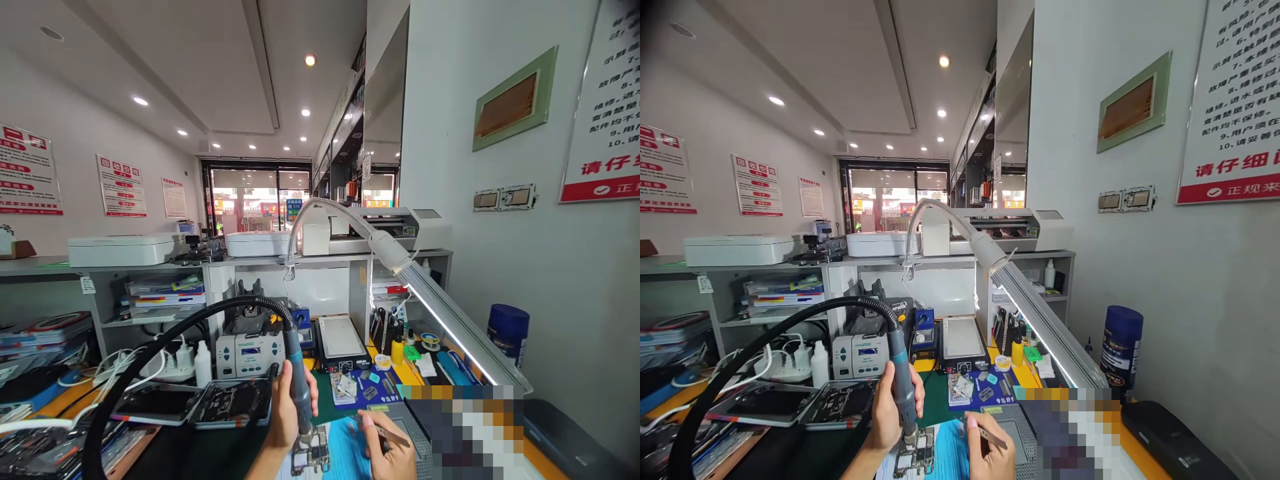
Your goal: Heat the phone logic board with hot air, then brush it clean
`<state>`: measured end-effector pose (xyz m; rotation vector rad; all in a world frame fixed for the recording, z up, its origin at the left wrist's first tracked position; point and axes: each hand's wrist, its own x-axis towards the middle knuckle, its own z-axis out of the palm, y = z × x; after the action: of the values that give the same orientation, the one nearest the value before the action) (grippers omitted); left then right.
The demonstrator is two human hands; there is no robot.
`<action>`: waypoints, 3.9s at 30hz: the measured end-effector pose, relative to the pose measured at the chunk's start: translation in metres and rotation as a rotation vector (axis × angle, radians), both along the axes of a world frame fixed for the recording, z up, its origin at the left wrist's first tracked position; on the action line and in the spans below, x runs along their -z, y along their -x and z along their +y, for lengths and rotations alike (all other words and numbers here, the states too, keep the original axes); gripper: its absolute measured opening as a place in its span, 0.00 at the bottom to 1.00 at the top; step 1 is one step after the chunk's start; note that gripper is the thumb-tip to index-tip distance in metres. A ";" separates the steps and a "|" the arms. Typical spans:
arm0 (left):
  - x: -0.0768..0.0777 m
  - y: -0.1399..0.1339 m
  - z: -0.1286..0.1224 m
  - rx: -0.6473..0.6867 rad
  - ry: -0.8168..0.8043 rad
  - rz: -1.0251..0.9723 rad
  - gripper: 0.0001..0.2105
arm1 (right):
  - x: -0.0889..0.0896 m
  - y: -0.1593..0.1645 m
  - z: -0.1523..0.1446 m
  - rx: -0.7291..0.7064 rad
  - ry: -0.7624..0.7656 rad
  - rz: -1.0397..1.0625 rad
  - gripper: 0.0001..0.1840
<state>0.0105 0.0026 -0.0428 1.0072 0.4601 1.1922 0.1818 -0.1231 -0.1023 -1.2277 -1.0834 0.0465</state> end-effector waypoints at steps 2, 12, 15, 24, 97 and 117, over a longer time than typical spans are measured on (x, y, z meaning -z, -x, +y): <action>-0.007 -0.001 0.000 0.009 -0.010 -0.005 0.26 | 0.011 -0.004 0.003 -0.062 0.024 0.014 0.21; 0.011 0.007 0.001 0.073 -0.029 -0.035 0.24 | 0.007 -0.025 0.026 -0.418 0.301 0.056 0.22; 0.017 0.013 0.004 0.111 -0.065 -0.043 0.23 | -0.005 -0.026 0.042 -0.526 0.396 0.109 0.23; 0.013 0.009 0.006 0.042 -0.069 -0.062 0.23 | -0.022 -0.056 0.041 -0.760 0.655 0.229 0.24; -0.030 -0.014 -0.020 -0.056 -0.133 -0.072 0.35 | -0.058 -0.007 0.024 -0.543 0.659 0.087 0.31; -0.030 -0.019 -0.023 -0.033 -0.160 -0.091 0.41 | -0.062 -0.005 0.022 -0.546 0.620 0.088 0.27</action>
<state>0.0295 -0.0207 -0.0130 1.0807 0.3145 1.3147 0.1870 -0.1007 -0.0404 -1.4122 -1.3485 0.9019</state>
